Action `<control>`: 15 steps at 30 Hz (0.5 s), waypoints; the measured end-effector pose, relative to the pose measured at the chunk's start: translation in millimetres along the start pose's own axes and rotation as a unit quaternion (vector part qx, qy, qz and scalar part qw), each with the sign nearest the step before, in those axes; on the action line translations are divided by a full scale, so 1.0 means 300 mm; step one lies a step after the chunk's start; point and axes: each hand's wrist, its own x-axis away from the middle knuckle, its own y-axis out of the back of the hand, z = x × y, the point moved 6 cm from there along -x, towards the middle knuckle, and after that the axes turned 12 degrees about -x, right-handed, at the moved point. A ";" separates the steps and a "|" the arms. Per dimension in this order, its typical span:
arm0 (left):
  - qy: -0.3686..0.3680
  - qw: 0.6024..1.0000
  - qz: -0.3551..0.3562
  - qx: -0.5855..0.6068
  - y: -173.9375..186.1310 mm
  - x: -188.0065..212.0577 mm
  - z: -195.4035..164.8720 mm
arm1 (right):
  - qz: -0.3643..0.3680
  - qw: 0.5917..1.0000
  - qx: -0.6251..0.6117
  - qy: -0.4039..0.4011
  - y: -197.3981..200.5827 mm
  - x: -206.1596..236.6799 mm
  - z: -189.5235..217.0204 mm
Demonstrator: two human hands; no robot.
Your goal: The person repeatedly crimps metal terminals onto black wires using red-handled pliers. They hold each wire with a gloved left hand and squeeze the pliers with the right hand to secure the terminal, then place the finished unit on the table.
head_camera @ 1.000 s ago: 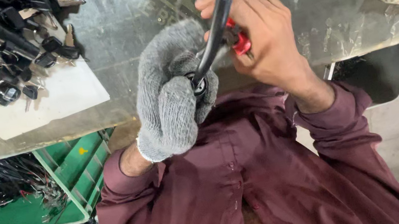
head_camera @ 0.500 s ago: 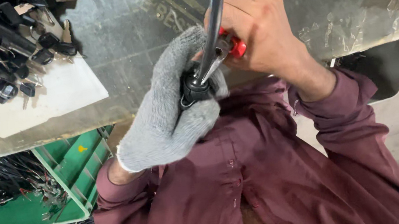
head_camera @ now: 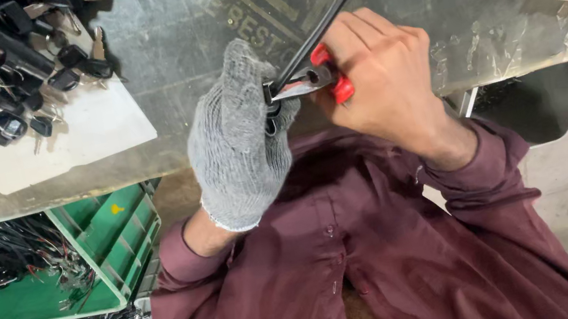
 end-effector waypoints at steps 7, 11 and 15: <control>-0.011 0.996 0.026 -0.081 -0.039 0.017 0.021 | -0.012 0.998 -0.020 -0.052 -0.028 0.036 -0.016; -0.050 0.990 -0.010 -0.130 -0.014 0.010 0.022 | -0.028 0.996 -0.083 -0.024 -0.027 0.033 0.029; 0.017 0.998 0.044 -0.030 0.016 -0.032 0.017 | -0.030 0.998 -0.039 -0.050 -0.042 0.014 0.018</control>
